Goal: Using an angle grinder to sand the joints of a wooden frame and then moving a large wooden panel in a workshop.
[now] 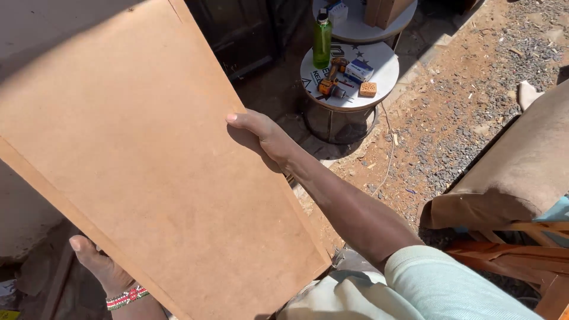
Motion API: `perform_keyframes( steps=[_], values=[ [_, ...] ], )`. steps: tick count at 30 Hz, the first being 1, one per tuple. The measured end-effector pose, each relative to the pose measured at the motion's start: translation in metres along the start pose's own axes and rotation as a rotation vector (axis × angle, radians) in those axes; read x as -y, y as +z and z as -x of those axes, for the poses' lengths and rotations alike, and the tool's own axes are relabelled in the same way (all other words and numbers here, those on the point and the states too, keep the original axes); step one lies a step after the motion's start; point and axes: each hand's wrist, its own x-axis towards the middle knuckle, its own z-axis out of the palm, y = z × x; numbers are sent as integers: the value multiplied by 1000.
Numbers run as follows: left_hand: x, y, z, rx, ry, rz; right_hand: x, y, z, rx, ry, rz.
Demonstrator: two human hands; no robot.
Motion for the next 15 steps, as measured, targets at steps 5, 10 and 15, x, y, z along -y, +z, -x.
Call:
perform_keyframes(
  steps=[5, 10, 15],
  values=[
    [72, 181, -9, 106, 25, -2, 101, -90, 64, -118, -88, 21],
    [161, 305, -14, 177, -29, 87, 157, -240, 122, -461, -65, 266],
    [271, 382, -28, 112, -264, 160, 229, -385, 195, -701, -96, 516]
  ],
)
